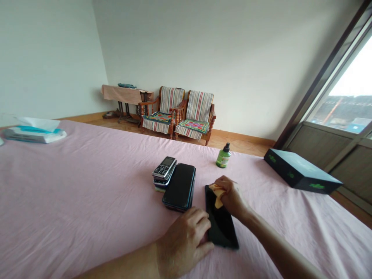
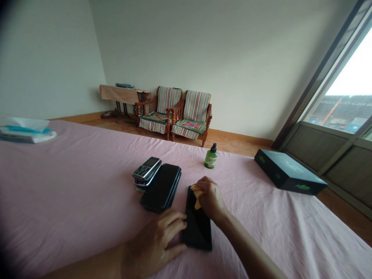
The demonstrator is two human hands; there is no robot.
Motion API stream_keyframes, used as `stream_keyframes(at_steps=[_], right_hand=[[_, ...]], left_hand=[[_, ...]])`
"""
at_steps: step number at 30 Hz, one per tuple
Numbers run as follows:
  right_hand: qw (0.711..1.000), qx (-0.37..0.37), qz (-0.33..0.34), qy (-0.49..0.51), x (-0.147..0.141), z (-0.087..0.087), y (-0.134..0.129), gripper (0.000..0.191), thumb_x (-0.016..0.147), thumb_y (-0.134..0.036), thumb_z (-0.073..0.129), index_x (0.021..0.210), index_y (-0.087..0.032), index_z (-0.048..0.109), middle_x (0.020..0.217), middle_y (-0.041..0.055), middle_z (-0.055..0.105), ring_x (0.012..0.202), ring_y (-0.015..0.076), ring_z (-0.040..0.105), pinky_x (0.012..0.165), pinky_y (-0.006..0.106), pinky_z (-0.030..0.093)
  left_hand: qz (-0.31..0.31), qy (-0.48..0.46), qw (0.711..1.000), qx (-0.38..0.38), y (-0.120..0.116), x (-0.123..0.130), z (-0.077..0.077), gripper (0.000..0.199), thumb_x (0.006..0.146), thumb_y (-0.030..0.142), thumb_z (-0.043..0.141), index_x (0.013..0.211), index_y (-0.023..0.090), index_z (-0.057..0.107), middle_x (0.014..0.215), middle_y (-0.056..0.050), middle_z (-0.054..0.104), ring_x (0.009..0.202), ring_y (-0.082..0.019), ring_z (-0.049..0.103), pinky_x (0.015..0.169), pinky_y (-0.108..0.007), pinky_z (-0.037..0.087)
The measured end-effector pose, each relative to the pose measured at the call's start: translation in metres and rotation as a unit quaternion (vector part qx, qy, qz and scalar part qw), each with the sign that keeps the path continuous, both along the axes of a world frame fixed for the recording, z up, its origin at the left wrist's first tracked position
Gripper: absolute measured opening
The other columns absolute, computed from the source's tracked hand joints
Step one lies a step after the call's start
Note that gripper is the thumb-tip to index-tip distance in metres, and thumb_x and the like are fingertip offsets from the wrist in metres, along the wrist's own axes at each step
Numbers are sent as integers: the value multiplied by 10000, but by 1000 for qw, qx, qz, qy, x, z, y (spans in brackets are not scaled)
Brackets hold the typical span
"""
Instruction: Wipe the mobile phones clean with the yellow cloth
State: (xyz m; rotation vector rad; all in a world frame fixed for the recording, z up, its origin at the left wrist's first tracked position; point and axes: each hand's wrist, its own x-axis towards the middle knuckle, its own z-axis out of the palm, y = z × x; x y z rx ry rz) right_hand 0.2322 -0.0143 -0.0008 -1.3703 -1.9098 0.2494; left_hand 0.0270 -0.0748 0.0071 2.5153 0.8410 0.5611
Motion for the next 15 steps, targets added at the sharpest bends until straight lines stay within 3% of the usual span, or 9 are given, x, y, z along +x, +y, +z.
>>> stream_keyframes(at_steps=[6,15], right_hand=[[999,24,12,-19,-4,-15,14,276,697,9,501,667,-173,706,728,37,590,718,171,555,637,266,416],[998,9,57,-35,-10,-8,-35,394,673,62,474,816,-202,729,806,40,587,797,177,545,678,273,442]], left_hand=[[-6,5,1000,8,0,0,0,345,805,244,741,1107,138,614,1152,-86,600,1084,-254,535,978,-392,451],[2,-1,1000,-1,-1,1,1,308,801,229,742,1068,171,602,1126,-59,601,1071,-244,540,960,-377,452]])
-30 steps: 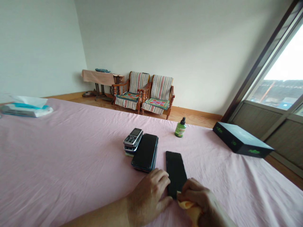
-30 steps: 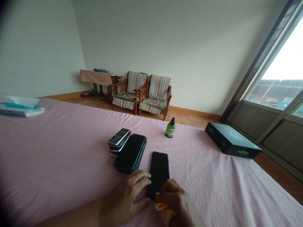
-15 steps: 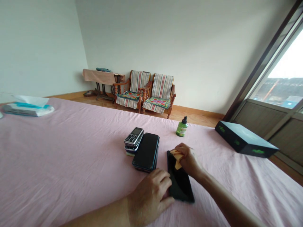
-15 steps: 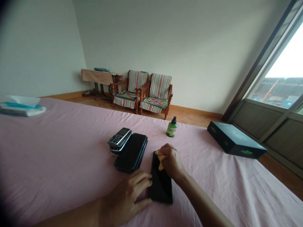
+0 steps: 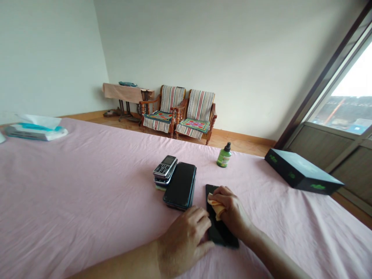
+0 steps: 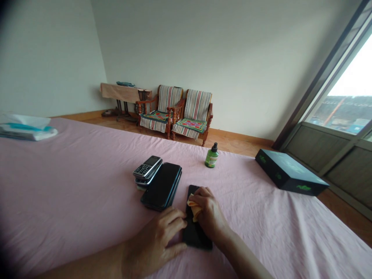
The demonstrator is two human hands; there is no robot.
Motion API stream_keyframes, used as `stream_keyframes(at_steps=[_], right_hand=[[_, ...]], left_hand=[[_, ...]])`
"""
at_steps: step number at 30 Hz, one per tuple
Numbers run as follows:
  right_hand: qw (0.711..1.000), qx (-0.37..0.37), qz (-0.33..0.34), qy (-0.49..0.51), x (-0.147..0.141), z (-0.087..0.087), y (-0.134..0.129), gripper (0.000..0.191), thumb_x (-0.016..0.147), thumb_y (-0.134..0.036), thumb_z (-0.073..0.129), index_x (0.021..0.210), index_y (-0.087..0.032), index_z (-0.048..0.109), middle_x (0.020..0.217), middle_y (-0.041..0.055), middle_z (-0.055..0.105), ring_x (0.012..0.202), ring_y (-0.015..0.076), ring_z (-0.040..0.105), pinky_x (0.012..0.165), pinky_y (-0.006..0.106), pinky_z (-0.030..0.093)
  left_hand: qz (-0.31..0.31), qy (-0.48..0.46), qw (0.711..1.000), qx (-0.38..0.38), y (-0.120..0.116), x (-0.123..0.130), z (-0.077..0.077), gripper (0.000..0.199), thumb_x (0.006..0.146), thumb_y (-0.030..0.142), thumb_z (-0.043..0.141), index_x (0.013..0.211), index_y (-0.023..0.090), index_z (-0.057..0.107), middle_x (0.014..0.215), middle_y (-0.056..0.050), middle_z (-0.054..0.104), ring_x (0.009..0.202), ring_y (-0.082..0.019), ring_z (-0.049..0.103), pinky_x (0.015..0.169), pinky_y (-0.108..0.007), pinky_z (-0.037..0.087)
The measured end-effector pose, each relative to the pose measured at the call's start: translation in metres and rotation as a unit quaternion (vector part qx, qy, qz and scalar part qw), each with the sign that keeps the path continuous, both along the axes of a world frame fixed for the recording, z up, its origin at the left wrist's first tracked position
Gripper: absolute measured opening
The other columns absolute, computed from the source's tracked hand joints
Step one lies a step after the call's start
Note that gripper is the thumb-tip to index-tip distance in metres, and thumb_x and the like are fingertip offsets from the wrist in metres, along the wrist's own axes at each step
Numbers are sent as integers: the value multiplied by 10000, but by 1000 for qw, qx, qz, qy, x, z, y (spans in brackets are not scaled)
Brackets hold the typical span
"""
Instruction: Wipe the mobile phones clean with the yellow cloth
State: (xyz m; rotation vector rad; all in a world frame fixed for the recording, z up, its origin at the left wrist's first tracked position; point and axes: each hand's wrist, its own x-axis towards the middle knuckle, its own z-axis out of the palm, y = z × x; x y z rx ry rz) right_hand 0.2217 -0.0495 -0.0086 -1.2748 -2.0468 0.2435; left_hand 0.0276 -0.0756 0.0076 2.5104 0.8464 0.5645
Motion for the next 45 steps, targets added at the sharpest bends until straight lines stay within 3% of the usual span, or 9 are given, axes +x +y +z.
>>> stream_keyframes(at_steps=[4,11,16,20,24,28,32,36,45], right_hand=[[999,-44,3,7,-3,2,-25,425,621,98,456,786,-203,707,830,41,581,801,179,549,666,270,441],[998,-57,24,6,-1,-5,-61,272,782,-11,513,795,-207,702,817,53,592,763,180,560,627,269,448],[994,-89,61,15,4,-1,-72,255,784,-48,521,785,-209,718,788,50,597,720,167,585,579,254,446],[993,-103,26,46,7,9,-58,261,769,-36,490,703,-189,692,794,46,617,714,154,603,594,252,450],[997,-65,-25,42,6,15,-19,284,715,-7,451,715,-179,677,779,28,613,706,141,594,583,232,450],[999,-24,-27,13,2,13,23,298,694,6,448,701,-174,685,761,22,598,701,135,567,596,231,436],[1000,-13,-2,-13,-2,6,44,378,670,42,463,792,-184,740,791,35,587,769,157,550,683,267,440],[999,-11,16,-33,-5,1,39,383,710,48,470,809,-192,751,815,44,572,772,160,528,686,276,427],[997,-47,50,-28,-11,8,-10,372,601,97,441,702,-186,660,826,27,549,794,164,513,668,271,401]], left_hand=[[15,-9,1000,-14,-1,1,0,341,773,203,765,1062,173,585,1135,-47,592,1088,-233,529,972,-355,438],[14,-2,999,-31,-2,1,2,353,770,145,748,1068,165,560,1113,-40,586,1068,-220,527,961,-332,432],[22,-21,999,-29,-1,1,-3,369,790,159,724,1113,178,548,1137,-38,579,1077,-216,523,971,-334,429],[11,-19,1000,-19,-1,1,-2,354,797,180,720,1120,176,574,1146,-56,593,1092,-234,529,980,-359,435],[7,-21,1000,-11,0,0,-1,334,799,227,734,1103,178,605,1153,-68,598,1086,-248,536,974,-379,449],[2,-18,1000,-13,1,-1,-1,332,814,236,720,1123,184,611,1157,-72,598,1086,-253,539,972,-392,455],[-4,-13,1000,-12,1,-1,0,357,809,237,729,1140,183,607,1151,-72,601,1085,-252,538,979,-390,447],[-3,-6,1000,-9,1,-1,2,363,805,229,733,1141,186,602,1136,-67,609,1077,-250,541,974,-386,446],[4,-26,999,-26,0,1,0,392,767,201,767,1106,192,571,1187,-53,578,1158,-243,499,1036,-372,405]])
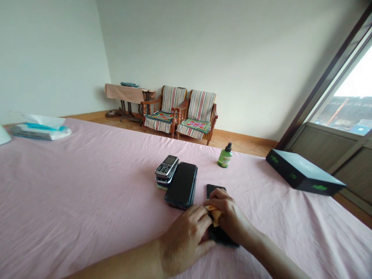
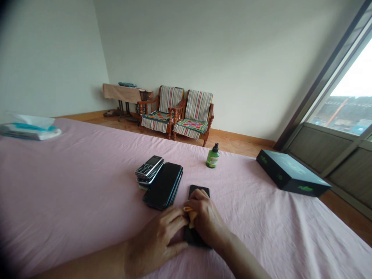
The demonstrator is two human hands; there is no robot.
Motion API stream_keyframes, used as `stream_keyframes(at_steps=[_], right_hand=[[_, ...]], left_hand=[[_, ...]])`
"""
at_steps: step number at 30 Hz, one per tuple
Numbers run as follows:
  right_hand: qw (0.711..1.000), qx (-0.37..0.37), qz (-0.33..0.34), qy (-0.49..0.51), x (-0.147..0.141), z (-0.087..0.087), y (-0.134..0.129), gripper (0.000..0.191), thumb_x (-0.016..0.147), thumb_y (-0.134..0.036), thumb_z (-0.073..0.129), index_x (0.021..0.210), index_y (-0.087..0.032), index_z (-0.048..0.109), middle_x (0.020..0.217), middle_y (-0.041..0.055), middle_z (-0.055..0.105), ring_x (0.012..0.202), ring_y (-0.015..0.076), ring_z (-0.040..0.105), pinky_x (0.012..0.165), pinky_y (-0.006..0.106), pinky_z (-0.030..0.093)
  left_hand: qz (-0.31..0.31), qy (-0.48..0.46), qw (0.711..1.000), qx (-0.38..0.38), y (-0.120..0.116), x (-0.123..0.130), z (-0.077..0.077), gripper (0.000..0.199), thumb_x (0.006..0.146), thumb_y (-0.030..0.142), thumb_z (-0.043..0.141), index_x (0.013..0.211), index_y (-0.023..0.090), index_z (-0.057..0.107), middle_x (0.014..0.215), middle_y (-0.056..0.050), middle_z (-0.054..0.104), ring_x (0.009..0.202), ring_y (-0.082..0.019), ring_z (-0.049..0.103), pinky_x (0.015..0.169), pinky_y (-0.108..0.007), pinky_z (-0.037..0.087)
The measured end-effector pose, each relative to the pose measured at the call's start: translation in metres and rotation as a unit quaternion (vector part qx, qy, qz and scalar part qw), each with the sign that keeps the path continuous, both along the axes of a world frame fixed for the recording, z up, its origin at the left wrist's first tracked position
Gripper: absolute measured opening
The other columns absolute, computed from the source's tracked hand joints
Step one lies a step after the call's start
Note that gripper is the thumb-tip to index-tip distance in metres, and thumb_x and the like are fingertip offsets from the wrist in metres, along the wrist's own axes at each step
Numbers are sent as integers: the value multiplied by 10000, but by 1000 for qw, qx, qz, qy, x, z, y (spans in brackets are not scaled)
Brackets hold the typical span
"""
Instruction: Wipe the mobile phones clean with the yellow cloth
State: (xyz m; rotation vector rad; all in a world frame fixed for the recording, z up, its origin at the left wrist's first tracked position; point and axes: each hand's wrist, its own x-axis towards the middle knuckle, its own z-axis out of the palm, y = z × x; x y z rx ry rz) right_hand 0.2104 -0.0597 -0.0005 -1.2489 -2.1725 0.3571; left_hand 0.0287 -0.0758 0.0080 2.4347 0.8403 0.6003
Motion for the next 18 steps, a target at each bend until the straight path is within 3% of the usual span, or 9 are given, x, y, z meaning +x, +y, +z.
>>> stream_keyframes(at_steps=[6,12,18], right_hand=[[1000,-13,-15,24,-4,-4,-23,325,569,125,431,608,-170,562,800,23,547,761,153,511,634,262,382],[999,-42,-10,24,-5,-1,-38,399,652,115,482,799,-190,693,851,41,572,800,174,534,668,280,416],[999,-39,-14,36,-4,-5,-48,238,776,21,555,769,-168,699,848,57,573,795,182,549,659,286,421]], left_hand=[[57,3,998,-19,-3,2,-2,412,731,131,760,1038,173,490,1093,-44,529,1063,-223,519,971,-364,440],[31,-22,999,-26,-2,0,0,472,729,110,739,1093,187,447,1110,-33,491,1049,-203,506,952,-331,441],[26,-13,999,-19,0,0,0,358,771,129,698,1053,199,489,1071,-13,515,1027,-195,506,924,-311,438]])
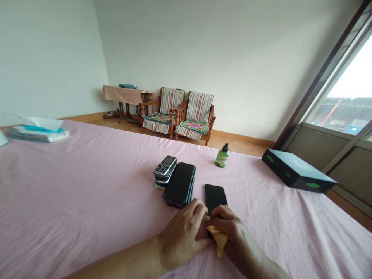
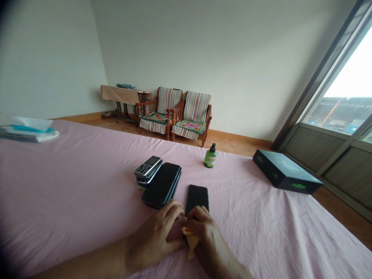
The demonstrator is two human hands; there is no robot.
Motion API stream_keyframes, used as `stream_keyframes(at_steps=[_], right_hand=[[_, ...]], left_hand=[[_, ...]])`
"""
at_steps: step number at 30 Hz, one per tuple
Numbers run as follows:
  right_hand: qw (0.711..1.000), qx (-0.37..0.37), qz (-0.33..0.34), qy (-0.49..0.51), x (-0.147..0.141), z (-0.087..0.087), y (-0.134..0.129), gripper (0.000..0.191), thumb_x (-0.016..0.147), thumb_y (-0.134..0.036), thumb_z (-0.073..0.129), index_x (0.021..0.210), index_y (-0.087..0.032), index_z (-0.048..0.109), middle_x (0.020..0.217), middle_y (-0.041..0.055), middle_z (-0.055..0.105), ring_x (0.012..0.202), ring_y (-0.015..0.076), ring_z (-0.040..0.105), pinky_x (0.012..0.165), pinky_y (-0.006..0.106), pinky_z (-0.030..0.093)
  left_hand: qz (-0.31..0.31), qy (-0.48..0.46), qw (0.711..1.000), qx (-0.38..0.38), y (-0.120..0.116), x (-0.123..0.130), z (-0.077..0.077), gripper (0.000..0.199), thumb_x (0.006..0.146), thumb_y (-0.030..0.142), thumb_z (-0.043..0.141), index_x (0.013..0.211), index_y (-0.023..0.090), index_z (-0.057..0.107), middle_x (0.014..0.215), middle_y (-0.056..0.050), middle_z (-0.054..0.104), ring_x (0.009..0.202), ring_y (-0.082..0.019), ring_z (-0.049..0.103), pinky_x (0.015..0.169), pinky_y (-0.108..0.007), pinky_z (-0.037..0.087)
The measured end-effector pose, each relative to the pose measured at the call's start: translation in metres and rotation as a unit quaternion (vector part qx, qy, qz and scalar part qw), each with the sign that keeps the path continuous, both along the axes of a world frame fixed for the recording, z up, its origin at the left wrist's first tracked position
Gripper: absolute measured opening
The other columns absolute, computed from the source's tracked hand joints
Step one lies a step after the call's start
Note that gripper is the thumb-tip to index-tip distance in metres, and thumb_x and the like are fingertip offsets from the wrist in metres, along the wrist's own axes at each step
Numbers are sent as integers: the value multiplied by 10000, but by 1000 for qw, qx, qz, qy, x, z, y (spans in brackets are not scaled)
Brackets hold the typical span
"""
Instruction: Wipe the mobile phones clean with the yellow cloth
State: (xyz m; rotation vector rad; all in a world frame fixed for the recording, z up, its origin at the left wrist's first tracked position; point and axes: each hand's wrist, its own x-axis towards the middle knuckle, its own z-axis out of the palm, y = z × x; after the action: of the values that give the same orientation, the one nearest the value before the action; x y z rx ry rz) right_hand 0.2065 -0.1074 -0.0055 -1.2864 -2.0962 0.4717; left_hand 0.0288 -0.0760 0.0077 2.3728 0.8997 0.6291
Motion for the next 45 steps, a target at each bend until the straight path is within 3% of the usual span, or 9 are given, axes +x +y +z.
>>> stream_keyframes(at_steps=[5,11,17,23,31,33,36,40,45], right_hand=[[1000,2,4,12,-1,-2,-5,311,721,69,533,793,-178,707,859,59,587,807,183,565,654,273,423],[1000,3,11,25,2,-4,-14,222,775,-46,516,671,-165,672,798,66,591,734,173,585,588,252,411],[987,-46,-96,118,22,-3,-13,248,854,-186,485,710,-180,686,789,48,604,678,155,601,577,247,422],[956,-56,-167,235,28,-3,-8,178,794,-242,568,797,-214,743,775,26,610,672,163,589,558,242,429],[943,-65,-173,277,24,-5,-10,144,748,-256,633,789,-219,767,763,31,644,683,173,600,561,237,432],[929,-97,-173,313,30,-6,-9,131,736,-303,684,793,-218,766,743,26,654,658,165,597,556,229,435],[885,-157,-197,391,40,-7,-7,211,699,-389,753,822,-219,772,697,28,681,614,156,592,529,217,432],[835,-177,-198,483,42,-5,-6,267,637,-401,818,847,-240,782,859,51,743,753,188,645,623,227,488],[833,-170,-192,490,31,12,-4,238,632,-413,824,800,-250,781,854,43,749,822,186,651,716,226,504]], left_hand=[[-3,4,1000,9,2,0,-2,329,761,99,696,1016,192,511,1035,-5,537,990,-189,518,883,-290,445],[-7,-2,1000,15,2,0,-3,304,758,90,698,995,186,532,1049,-20,552,994,-201,527,900,-307,451],[-15,-2,999,41,-1,-1,-5,475,733,101,756,1143,190,534,1135,-36,558,1069,-220,525,963,-349,443],[-26,4,999,47,-3,0,-4,409,746,96,755,1105,178,576,1157,-54,571,1063,-226,552,948,-355,468],[-35,1,999,40,-2,1,-4,349,741,89,764,1040,173,605,1125,-56,609,1031,-218,583,930,-336,479],[-32,-2,999,28,-2,1,-3,355,737,87,767,1041,171,605,1105,-53,615,1020,-216,586,919,-331,482],[-28,-9,1000,11,-2,0,-3,385,737,85,764,1072,176,597,1104,-52,616,1026,-216,581,926,-337,477],[-24,-20,999,-5,-2,-1,-4,430,736,92,759,1109,202,577,1119,-40,610,1040,-212,572,938,-343,466],[-16,-23,1000,-7,-2,0,0,417,725,99,747,1081,208,560,1080,-25,610,1028,-212,564,926,-338,462]])
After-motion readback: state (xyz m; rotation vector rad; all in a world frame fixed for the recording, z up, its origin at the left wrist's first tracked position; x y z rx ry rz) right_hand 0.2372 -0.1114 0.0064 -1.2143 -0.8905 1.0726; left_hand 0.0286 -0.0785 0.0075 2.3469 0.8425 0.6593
